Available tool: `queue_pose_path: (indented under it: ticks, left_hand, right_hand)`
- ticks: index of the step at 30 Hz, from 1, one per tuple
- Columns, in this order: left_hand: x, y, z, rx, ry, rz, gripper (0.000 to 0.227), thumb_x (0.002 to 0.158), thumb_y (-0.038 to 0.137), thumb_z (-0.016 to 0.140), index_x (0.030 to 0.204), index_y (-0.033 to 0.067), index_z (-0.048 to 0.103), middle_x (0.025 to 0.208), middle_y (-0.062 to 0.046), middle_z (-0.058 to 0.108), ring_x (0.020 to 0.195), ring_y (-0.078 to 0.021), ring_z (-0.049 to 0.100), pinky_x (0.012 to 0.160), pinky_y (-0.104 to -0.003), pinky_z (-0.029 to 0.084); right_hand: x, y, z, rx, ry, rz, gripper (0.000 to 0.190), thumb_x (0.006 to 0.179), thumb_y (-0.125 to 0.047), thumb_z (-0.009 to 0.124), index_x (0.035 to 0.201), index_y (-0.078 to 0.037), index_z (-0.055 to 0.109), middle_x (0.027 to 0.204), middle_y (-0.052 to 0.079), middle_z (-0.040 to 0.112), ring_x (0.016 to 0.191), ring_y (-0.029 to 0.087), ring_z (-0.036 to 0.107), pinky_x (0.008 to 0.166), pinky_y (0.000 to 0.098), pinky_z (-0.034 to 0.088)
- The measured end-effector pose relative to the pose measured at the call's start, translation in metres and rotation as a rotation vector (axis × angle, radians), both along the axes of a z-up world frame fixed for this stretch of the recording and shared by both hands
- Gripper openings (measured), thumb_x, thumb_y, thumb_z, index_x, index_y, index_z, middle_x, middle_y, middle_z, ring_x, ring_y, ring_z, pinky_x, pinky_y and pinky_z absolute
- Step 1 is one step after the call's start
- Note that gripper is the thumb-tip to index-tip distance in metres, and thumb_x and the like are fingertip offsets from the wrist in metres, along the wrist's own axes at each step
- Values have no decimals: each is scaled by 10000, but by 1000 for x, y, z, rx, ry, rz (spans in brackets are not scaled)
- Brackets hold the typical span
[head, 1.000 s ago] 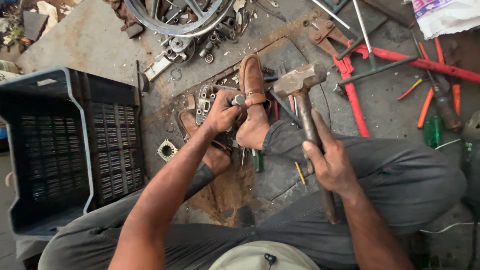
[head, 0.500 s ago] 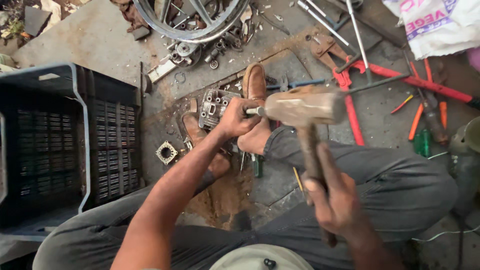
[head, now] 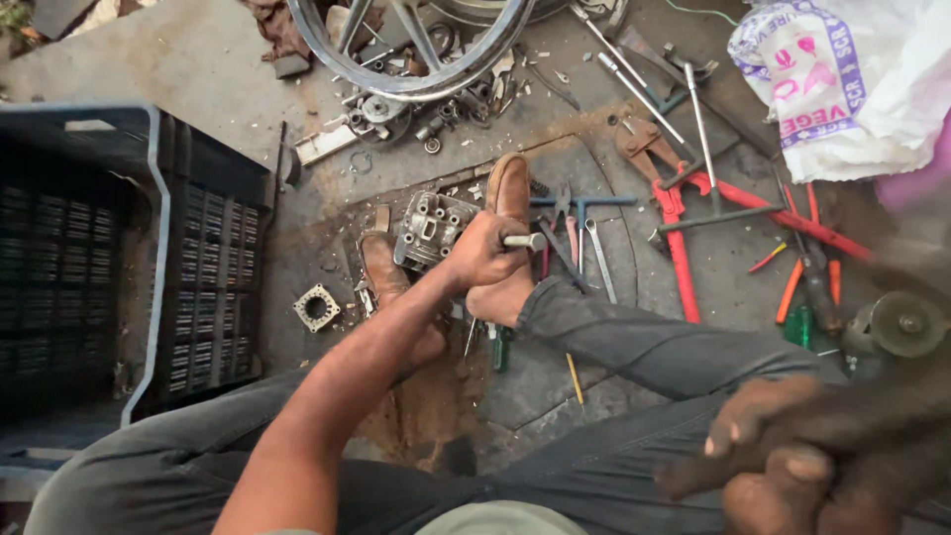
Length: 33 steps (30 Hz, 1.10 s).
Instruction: The person sits on the floor and uses a hammer and a metal punch to strike a component inside a disassembled engine cylinder head. They repeatedly reposition the punch and hammer to drive out a stuck part from the cylinder head.
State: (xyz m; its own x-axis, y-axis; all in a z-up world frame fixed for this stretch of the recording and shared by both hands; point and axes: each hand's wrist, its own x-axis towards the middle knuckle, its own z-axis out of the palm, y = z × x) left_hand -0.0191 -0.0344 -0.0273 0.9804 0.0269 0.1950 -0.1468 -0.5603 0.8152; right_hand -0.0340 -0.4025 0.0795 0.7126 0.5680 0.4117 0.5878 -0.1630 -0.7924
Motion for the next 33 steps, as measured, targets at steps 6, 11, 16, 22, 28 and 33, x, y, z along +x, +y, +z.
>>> queue_pose_path:
  ticks: [6, 11, 16, 22, 28, 33]
  left_hand:
    - [-1, 5, -24, 11, -149, -53, 192, 663, 164, 711, 795, 28, 679, 707, -200, 644, 639, -378, 638, 600, -444, 503]
    - [6, 5, -30, 29, -189, -74, 242, 644, 172, 713, 837, 26, 717, 760, -211, 690, 703, -393, 670, 651, -437, 539]
    - [10, 11, 7, -214, 68, 251, 178, 716, 165, 790, 750, 23, 688, 625, -27, 645, 600, -121, 576, 561, -347, 495]
    - [10, 34, 45, -460, 50, 83, 200, 871, 59, 630, 704, 34, 523, 674, 103, 414, 658, -13, 388, 542, -290, 336]
    - [8, 33, 25, -384, 58, 55, 234, 821, 27, 640, 658, 31, 473, 636, 73, 380, 620, -21, 362, 523, -298, 298]
    - [10, 33, 6, -335, 105, 84, 230, 811, 48, 661, 667, 24, 483, 616, 65, 396, 603, -22, 361, 506, -310, 292]
  right_hand:
    - [-22, 25, -1, -125, 49, 50, 439, 1025, -219, 596, 1372, 31, 495, 1073, 182, 673, 868, 211, 690, 814, 357, 550]
    - [-11, 44, 23, -235, 668, -47, 719, 927, -199, 572, 1599, -88, 342, 616, 91, 631, 473, 132, 578, 479, 302, 509]
    - [-4, 24, 63, 130, 514, 25, 723, 990, -133, 489, 1646, -19, 205, 749, 46, 575, 549, 89, 511, 493, 257, 478]
    - [-1, 28, 49, 145, 473, 49, 724, 999, -116, 483, 1651, -23, 183, 760, 49, 587, 540, 89, 517, 496, 250, 485]
    - [-7, 28, 24, 15, 508, 70, 695, 986, -140, 512, 1621, -39, 247, 725, 51, 614, 522, 104, 561, 500, 274, 509]
    - [-5, 28, 18, 9, 552, 87, 706, 980, -127, 507, 1621, -39, 226, 701, 45, 615, 514, 103, 572, 497, 274, 515]
